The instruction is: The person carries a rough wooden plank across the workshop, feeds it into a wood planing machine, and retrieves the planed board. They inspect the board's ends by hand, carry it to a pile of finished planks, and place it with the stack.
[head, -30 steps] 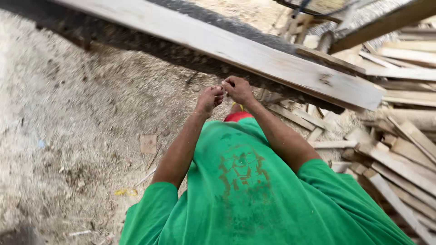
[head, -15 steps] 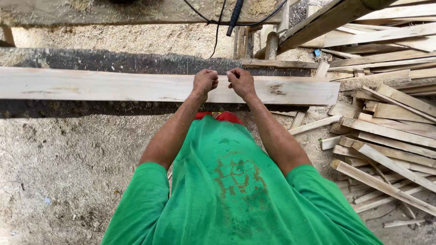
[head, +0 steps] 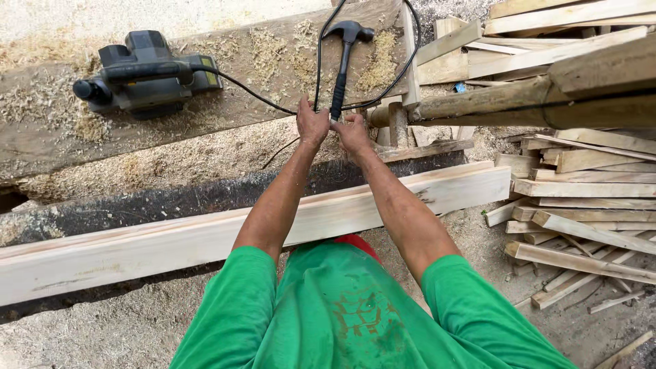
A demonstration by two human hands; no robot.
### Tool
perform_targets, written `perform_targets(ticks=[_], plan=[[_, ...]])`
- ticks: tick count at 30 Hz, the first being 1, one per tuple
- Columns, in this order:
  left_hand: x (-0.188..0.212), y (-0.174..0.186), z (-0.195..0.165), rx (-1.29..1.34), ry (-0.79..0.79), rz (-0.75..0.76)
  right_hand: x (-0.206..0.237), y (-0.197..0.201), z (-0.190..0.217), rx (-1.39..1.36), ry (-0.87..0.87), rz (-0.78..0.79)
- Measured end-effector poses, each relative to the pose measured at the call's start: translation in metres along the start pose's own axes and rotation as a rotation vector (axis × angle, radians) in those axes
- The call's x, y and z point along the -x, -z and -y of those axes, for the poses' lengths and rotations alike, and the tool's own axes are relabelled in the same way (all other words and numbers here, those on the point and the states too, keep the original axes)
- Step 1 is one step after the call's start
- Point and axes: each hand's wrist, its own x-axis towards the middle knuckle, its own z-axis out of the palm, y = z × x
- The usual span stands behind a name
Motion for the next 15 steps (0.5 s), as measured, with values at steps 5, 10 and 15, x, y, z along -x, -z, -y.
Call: perform_targets(ticks=[5,10,15], plan=[[-0.030,-0.002,0.001,-0.138,0.105,0.177,-0.023,-0.021,0.009,-0.188,-0.237,0.111],[-0.046,0.000,0.001,-0.167,0.226,0.278,-0.037,-0.026,0.001,-0.317,-0.176,0.084],[-0.044,0.006,-0.009,0.359,0.114,0.278,-0.052,-0.021,-0.008,-0.265,-0.086,-0.102]])
